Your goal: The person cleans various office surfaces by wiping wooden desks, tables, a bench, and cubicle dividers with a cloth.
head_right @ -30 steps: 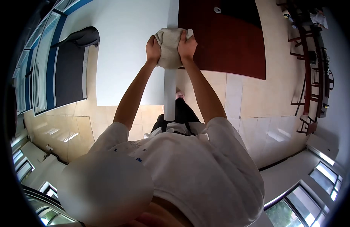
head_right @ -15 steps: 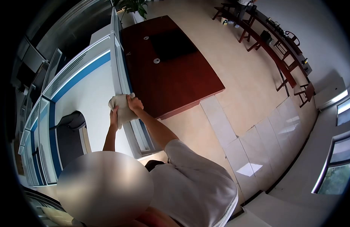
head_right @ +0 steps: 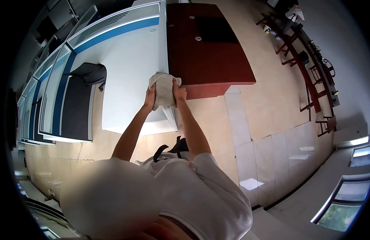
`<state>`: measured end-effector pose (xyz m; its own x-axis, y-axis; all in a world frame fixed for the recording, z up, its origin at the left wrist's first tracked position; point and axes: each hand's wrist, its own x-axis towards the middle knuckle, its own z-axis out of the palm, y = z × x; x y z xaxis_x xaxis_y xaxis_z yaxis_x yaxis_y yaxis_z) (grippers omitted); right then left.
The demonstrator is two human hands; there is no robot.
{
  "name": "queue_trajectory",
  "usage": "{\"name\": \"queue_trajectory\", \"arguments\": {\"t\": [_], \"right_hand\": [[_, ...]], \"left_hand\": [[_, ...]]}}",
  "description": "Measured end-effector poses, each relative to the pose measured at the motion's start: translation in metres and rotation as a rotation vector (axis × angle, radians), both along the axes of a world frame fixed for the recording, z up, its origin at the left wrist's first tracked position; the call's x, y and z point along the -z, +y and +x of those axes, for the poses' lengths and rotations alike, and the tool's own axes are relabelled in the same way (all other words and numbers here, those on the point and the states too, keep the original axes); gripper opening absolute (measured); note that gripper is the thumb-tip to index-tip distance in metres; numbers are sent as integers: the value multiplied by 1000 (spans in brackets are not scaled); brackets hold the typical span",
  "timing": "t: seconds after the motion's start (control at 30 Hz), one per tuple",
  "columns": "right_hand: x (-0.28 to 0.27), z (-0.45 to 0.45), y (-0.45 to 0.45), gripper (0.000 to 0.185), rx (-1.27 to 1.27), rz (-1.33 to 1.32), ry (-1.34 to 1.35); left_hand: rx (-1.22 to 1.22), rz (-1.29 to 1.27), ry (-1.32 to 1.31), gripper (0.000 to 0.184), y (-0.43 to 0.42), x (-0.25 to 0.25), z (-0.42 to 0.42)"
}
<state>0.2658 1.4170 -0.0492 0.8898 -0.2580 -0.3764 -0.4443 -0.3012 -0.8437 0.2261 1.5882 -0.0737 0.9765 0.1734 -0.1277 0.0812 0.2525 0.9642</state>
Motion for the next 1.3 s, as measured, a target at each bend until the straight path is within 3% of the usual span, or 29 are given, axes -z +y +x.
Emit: {"name": "queue_trajectory", "arguments": {"t": [0.1,0.17,0.23,0.33,0.4,0.47,0.5,0.57,0.6,0.7,0.77,0.83,0.93,1.0,1.07,1.3], "right_hand": [[40,-40,-19,104,-47,211,-32],[26,-110,-24,82,-17,598,-84],[10,-191,-29,72,8,680,-15],[61,-282,-47,62,-146,572,159],[79,-315,-49,59,-171,437,178],[81,-331,-55,56,-220,231,141],[74,-333,-53,54,-206,216,138],[45,-323,-48,55,-104,427,-1],[23,-306,-44,55,-56,537,-86],[-67,-246,-29,54,-50,486,-441],[-119,-204,-23,54,-75,369,-560],[-116,-144,-14,60,-74,224,-789],[-95,-67,-4,62,-152,-187,-519],[-64,-35,-3,62,-215,-282,-398],[-61,-33,-1,62,-227,-261,-397],[-53,73,31,70,-182,-150,-395]], "left_hand": [[0,-12,29,65,-9,-14,-49],[41,-54,54,70,-12,-14,-103],[60,-141,222,67,-18,-24,-174],[39,-131,430,61,-4,17,-270],[-40,15,529,56,7,56,-307],[-119,140,524,46,12,54,-322],[-133,210,442,45,11,56,-318],[-173,264,271,36,5,35,-300],[-227,270,202,34,-3,10,-282],[-337,263,-63,30,-15,-63,-209],[-386,554,-6,47,-24,-143,-162],[-406,507,68,55,-27,-181,-105],[-430,776,224,58,-29,-176,-29],[-352,1030,361,61,-28,-128,4],[-348,1046,423,56,-22,-96,15],[-492,1060,453,52,-3,-81,116]]}}
